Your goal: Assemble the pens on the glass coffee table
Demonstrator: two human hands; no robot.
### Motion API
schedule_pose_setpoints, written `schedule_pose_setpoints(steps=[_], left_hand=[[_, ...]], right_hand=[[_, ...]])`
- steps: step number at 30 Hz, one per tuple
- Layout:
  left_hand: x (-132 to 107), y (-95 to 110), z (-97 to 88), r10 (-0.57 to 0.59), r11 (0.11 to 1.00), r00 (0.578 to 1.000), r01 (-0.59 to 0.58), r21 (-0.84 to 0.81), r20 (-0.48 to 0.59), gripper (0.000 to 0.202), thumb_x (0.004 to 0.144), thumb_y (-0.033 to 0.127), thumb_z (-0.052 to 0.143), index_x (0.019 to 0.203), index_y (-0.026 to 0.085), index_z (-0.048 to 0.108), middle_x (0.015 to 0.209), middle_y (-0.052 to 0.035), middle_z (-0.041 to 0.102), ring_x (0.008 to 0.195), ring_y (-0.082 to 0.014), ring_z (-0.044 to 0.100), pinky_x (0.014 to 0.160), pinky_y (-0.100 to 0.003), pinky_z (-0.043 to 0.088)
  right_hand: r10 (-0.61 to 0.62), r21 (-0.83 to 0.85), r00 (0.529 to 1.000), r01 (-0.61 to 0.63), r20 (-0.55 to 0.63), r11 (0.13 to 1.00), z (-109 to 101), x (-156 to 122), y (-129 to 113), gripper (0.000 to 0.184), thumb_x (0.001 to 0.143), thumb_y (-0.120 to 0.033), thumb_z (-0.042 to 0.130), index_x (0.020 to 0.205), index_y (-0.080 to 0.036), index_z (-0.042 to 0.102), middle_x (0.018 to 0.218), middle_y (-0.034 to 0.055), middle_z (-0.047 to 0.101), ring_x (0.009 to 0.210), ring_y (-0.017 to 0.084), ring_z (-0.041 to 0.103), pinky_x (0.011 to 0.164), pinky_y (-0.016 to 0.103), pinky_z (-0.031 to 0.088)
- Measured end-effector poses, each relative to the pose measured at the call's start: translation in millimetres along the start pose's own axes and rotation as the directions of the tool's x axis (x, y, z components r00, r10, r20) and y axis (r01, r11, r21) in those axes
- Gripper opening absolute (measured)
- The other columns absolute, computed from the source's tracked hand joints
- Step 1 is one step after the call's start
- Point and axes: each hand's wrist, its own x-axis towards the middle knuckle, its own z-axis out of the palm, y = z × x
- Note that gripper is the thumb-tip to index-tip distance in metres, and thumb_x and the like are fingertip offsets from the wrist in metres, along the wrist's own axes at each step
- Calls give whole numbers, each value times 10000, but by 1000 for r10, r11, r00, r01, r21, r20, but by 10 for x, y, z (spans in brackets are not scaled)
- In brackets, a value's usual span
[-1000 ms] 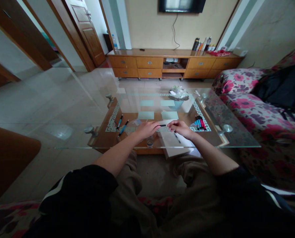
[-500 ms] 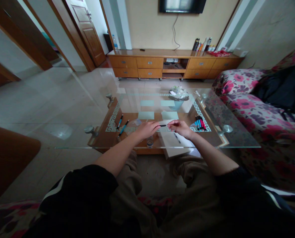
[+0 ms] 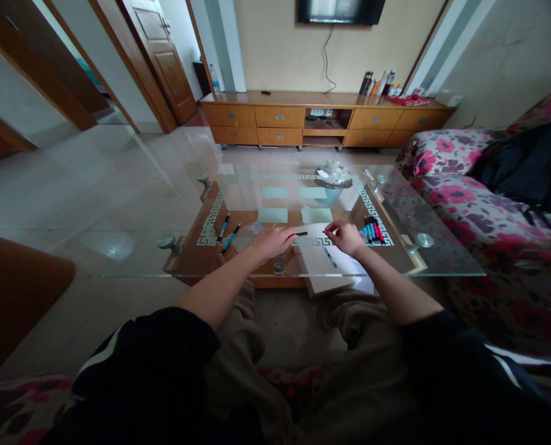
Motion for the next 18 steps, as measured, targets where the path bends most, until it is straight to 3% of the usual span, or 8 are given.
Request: schedule_pose_setpoints(steps=[3, 6, 18], left_hand=[[-1, -1, 7, 0, 1000, 1000, 0, 1, 1, 381, 1074, 436, 377, 1161, 233, 687, 1082, -75, 753, 938, -217, 710, 774, -286, 501], [-1, -9, 19, 5, 1000, 1000, -5, -3, 0, 383, 1073, 439, 378, 1156, 232, 690, 1070, -74, 755, 923, -217, 709, 770, -287, 500], [14, -44, 61, 13, 1000, 1000, -13, -11, 4, 379, 1070, 434, 386, 1178, 235, 689, 1055, -73, 755, 900, -214, 710, 762, -289, 499]], right_hand=[[-41, -317, 999, 42, 12, 947, -81, -33, 54, 178, 943, -294, 613, 1015, -213, 755, 1137, 108, 682, 991, 246, 651, 836, 339, 503], [-59, -428, 998, 68, 34, 901, -101, -33, 88, 194, 961, -263, 581, 1044, -230, 753, 1189, 118, 642, 1136, 282, 607, 886, 356, 510], [-71, -427, 996, 88, 56, 900, -48, -4, 167, 233, 928, -216, 593, 1115, -213, 732, 1255, 127, 607, 1194, 296, 579, 926, 376, 518]])
